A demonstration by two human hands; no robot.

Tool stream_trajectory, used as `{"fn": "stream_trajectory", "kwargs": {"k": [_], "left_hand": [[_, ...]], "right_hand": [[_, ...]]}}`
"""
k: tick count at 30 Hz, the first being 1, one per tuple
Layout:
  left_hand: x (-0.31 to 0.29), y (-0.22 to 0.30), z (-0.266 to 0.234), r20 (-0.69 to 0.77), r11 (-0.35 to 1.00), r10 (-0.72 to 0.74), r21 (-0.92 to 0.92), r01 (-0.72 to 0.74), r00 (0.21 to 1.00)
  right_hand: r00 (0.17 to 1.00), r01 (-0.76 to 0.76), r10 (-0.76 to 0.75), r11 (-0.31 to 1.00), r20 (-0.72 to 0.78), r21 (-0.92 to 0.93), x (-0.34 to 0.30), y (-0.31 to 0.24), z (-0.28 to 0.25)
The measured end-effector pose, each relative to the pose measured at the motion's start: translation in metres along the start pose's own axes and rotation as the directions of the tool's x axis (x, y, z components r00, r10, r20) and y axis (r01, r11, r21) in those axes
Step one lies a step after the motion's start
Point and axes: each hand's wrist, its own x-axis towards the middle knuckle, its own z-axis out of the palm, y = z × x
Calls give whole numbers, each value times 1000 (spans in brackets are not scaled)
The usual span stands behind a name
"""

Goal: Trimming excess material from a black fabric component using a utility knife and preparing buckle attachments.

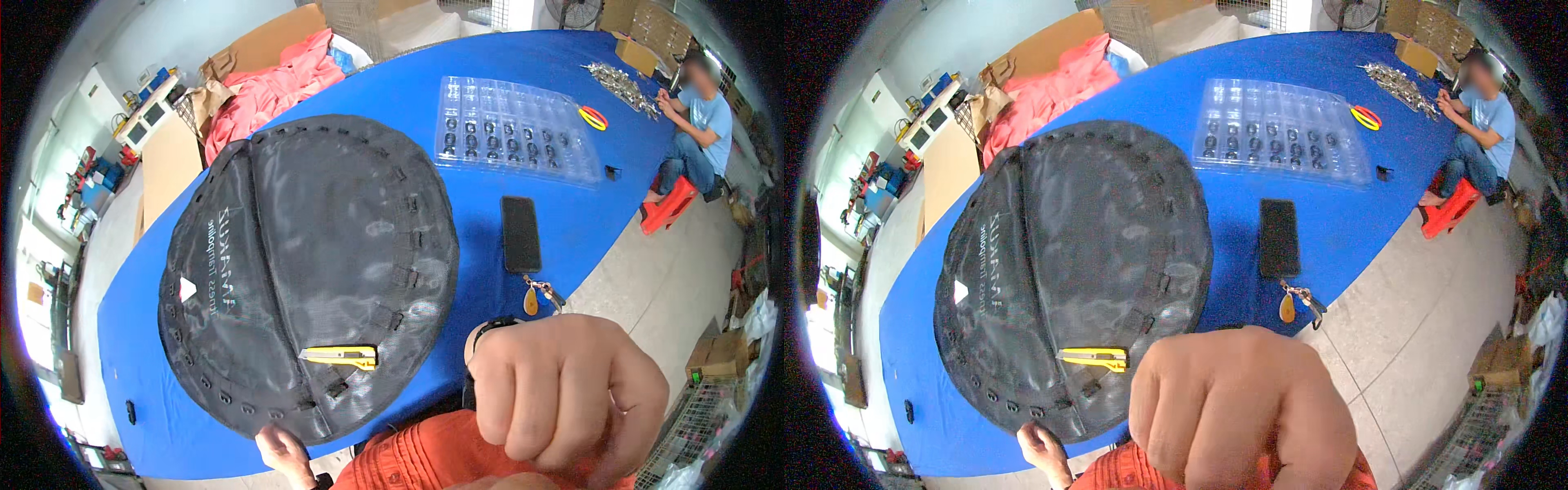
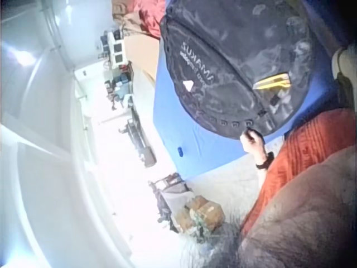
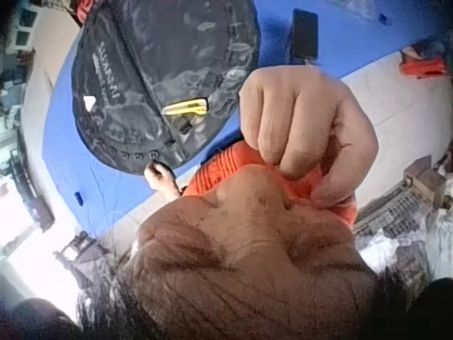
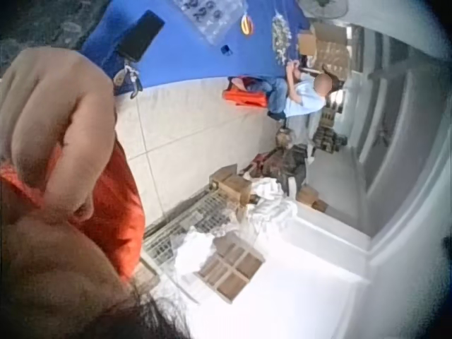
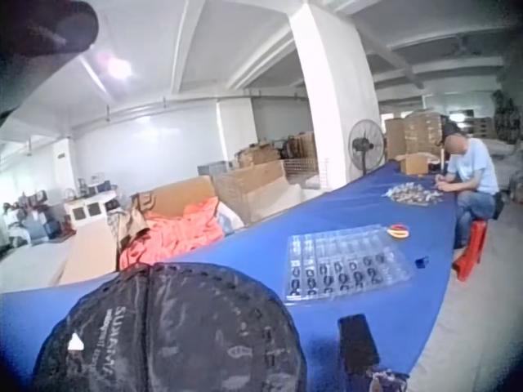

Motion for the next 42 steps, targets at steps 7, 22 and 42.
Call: {"fn": "stream_trajectory", "kwargs": {"k": [7, 22, 42], "left_hand": [[1, 0, 1, -2, 998, 12, -57, -12, 1000], [1, 1, -2, 24, 999, 23, -27, -23, 999], [3, 3, -5, 20, 999, 43, -29, -42, 999]], "right_hand": [[1000, 20, -21, 999, 23, 37, 9, 17, 7], [985, 90, -109, 986, 133, 137, 4, 35, 1], [994, 73, -92, 963, 62, 259, 5, 16, 9]]}}
